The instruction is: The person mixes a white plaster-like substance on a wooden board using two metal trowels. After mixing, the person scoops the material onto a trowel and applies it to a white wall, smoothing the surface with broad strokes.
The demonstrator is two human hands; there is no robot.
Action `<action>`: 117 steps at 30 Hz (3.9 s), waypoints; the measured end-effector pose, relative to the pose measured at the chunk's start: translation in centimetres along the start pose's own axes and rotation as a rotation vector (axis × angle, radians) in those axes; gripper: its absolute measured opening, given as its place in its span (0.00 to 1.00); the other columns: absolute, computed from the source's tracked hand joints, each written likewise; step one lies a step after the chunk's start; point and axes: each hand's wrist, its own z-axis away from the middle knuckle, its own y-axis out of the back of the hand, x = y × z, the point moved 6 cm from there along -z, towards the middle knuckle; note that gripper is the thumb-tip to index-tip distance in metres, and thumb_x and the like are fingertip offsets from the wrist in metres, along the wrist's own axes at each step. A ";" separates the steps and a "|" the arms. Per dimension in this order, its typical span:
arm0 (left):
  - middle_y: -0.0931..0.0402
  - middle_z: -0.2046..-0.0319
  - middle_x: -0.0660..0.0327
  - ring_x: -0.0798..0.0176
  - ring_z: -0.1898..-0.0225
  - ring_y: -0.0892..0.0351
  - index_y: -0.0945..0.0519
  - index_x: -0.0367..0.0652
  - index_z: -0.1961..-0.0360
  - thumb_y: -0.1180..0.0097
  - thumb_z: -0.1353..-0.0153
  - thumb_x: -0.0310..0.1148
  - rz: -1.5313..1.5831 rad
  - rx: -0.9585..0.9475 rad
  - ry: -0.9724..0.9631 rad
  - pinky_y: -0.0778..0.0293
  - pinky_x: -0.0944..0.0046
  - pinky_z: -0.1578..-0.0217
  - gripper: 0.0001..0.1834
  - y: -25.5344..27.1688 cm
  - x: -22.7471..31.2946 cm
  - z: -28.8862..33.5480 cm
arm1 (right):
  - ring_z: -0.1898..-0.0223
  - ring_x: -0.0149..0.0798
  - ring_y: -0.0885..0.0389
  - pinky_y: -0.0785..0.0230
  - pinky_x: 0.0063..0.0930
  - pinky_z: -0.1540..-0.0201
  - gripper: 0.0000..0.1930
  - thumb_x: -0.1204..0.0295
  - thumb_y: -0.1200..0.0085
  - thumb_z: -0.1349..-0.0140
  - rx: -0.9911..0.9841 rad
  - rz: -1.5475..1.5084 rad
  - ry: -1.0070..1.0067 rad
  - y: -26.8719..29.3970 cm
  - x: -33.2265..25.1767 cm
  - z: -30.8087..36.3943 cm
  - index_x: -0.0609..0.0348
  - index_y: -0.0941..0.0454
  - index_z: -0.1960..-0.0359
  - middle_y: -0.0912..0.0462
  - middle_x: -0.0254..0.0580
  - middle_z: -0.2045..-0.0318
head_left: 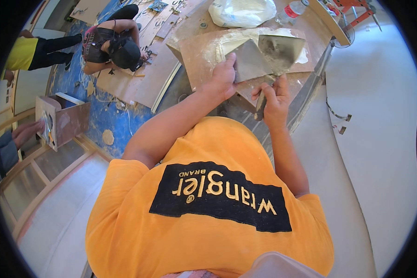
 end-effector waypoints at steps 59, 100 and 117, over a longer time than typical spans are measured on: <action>0.25 0.79 0.67 0.68 0.89 0.34 0.21 0.53 0.58 0.47 0.24 0.53 -0.145 0.046 -0.091 0.40 0.68 0.88 0.16 4.9 7.8 1.9 | 0.87 0.32 0.28 0.39 0.30 0.83 0.21 0.55 0.53 0.22 0.145 0.300 -0.759 9.2 14.9 4.7 0.63 0.23 0.62 0.23 0.38 0.80; 0.17 0.49 0.60 0.59 0.49 0.16 0.22 0.43 0.43 0.49 0.24 0.47 0.008 -0.016 -0.214 0.21 0.52 0.46 0.21 9.1 8.5 0.7 | 0.53 0.59 0.18 0.24 0.50 0.49 0.29 0.77 0.50 0.34 -0.379 1.531 -0.069 4.1 4.9 -3.1 0.49 0.30 0.30 0.19 0.57 0.57; 0.20 0.46 0.53 0.59 0.48 0.15 0.27 0.38 0.38 0.57 0.19 0.45 -0.039 -0.269 0.046 0.15 0.56 0.48 0.22 0.7 2.6 -4.9 | 0.54 0.49 0.17 0.25 0.35 0.48 0.28 0.79 0.46 0.31 -0.254 0.904 0.263 2.9 -1.6 -0.1 0.50 0.28 0.28 0.16 0.54 0.54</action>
